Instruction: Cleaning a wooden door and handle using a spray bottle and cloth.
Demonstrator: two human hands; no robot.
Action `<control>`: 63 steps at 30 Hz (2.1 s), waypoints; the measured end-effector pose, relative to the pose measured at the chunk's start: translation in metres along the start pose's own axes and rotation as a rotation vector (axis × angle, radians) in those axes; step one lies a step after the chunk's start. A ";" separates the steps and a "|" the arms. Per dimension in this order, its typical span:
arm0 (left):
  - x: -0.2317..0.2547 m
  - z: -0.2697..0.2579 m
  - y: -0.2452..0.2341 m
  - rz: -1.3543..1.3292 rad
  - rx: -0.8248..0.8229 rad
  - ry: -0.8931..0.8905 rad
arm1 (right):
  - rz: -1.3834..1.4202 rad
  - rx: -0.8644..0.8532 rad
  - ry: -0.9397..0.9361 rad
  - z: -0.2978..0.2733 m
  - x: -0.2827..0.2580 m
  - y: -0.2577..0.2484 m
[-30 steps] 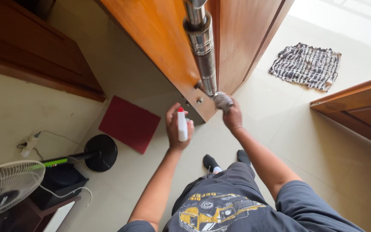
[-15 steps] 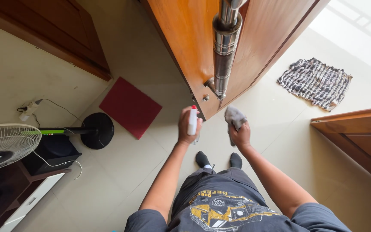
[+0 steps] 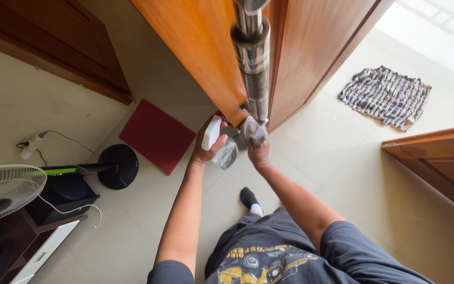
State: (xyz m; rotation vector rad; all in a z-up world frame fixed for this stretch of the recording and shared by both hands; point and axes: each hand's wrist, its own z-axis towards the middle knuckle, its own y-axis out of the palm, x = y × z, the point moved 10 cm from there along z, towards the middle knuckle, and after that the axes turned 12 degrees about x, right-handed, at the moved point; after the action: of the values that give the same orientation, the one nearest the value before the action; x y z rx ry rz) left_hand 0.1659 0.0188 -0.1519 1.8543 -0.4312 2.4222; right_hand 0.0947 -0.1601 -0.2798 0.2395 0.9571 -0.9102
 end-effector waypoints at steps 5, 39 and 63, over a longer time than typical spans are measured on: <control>-0.001 0.002 0.002 0.004 -0.026 0.049 | 0.054 0.067 0.379 0.013 0.007 -0.004; -0.005 -0.014 0.002 -0.060 -0.117 0.190 | 0.047 0.355 -0.040 0.076 -0.067 -0.030; 0.027 -0.048 0.044 0.080 0.260 0.332 | 0.141 0.237 -0.823 0.255 -0.198 -0.080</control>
State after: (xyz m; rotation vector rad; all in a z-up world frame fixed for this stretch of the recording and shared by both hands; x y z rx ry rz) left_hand 0.1037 -0.0145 -0.1457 1.4887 -0.1765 2.8877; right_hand 0.1369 -0.2377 0.0408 0.1088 0.0703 -0.8771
